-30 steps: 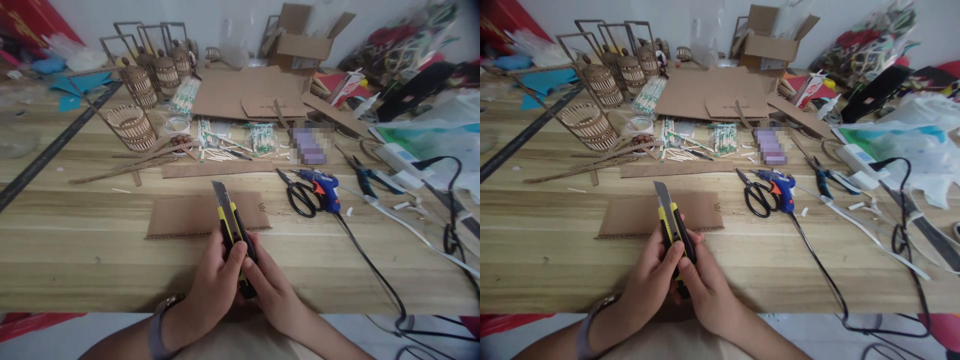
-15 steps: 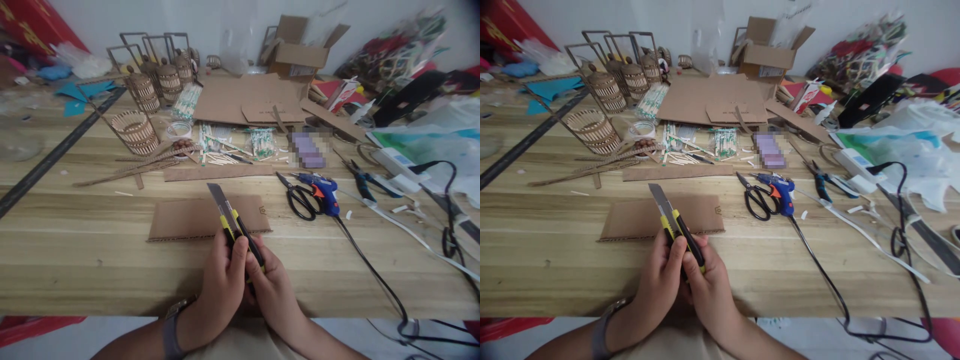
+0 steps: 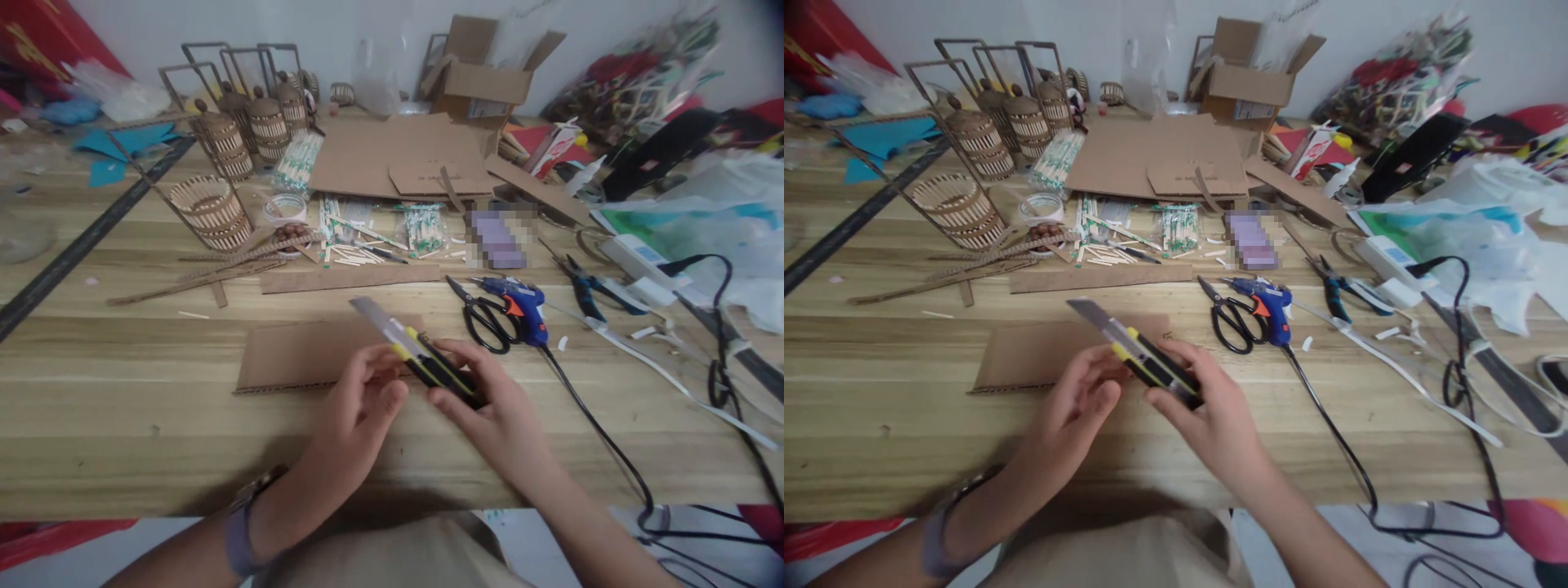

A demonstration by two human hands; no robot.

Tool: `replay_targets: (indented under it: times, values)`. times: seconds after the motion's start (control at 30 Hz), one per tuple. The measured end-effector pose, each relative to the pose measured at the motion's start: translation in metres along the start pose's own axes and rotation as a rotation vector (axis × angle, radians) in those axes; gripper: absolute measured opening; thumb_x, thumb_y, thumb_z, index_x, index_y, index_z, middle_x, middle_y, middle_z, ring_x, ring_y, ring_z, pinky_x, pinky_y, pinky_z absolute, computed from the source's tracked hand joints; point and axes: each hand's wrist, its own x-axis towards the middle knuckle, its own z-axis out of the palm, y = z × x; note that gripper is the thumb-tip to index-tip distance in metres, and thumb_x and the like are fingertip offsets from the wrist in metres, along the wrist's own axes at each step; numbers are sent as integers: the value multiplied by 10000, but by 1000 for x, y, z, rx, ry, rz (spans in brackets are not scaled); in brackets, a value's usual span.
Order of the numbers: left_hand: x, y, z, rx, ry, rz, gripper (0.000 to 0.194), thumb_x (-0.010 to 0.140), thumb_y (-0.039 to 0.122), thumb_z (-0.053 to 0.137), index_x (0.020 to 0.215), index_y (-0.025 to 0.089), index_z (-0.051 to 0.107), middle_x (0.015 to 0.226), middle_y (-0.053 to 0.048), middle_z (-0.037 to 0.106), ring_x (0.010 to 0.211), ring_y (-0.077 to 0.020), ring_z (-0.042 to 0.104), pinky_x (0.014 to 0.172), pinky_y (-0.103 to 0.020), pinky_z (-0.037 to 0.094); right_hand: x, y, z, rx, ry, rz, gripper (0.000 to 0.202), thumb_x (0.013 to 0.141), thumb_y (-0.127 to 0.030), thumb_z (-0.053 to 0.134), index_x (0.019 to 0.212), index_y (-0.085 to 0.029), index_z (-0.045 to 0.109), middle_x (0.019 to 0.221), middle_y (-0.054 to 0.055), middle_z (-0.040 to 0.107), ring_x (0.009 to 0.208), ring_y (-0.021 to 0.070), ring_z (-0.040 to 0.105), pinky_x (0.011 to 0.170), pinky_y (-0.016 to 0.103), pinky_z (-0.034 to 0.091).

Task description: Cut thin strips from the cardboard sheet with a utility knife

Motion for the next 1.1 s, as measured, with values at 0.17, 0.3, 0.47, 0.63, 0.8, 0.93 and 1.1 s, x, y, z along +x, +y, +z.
replay_targets:
  times: [0.17,0.3,0.47,0.63,0.8,0.93,1.1]
  values:
    - [16,-17,-37,955,-196,457,201,1039,291,500,1067,177,664,1020,-98,682,982,-270,594,859,-414,506,10,34,-50,-277,-10,-59,437,866,-479,696,1246,-267,651,1204,99,720,1078,292,686,927,446,545]
    - [31,-29,-47,1268,-366,563,295,1048,204,433,864,168,661,835,-71,606,802,-236,539,706,-349,479,14,55,-67,-428,-119,-153,384,919,-435,639,1253,-248,666,1098,94,731,1002,259,691,887,414,559]
    - [42,-40,-52,1122,-353,637,278,1055,172,381,1112,166,653,1011,-89,642,941,-235,550,839,-380,508,10,69,-72,-564,-178,-238,396,956,-436,592,1288,-233,667,1136,117,713,1042,272,666,917,434,547]
    - [49,-51,-58,1105,-338,639,389,1075,308,363,1345,127,577,1455,-206,501,1372,-348,396,1112,-568,385,8,76,-74,-646,-218,-294,455,1002,-453,515,1383,-225,618,1203,137,688,1074,280,647,930,444,536]
    - [55,-52,-58,1289,-399,525,776,967,680,438,1563,183,400,1600,-249,344,1428,-443,325,1135,-647,286,9,78,-78,-694,-263,-355,486,1030,-463,445,1442,-235,569,1139,124,687,998,262,641,862,437,551]
    - [61,-47,-60,1341,-412,494,734,976,667,432,1559,220,423,1579,-231,389,1356,-411,398,1097,-579,357,8,75,-77,-728,-264,-372,475,1035,-449,435,1438,-240,573,1130,120,678,985,251,636,856,421,556]
    - [66,-49,-67,1372,-361,470,693,994,618,443,1534,184,466,1570,-277,374,1344,-440,406,1061,-612,370,13,72,-66,-792,-208,-400,466,1030,-413,454,1433,-215,580,1134,137,653,988,265,637,847,433,560]
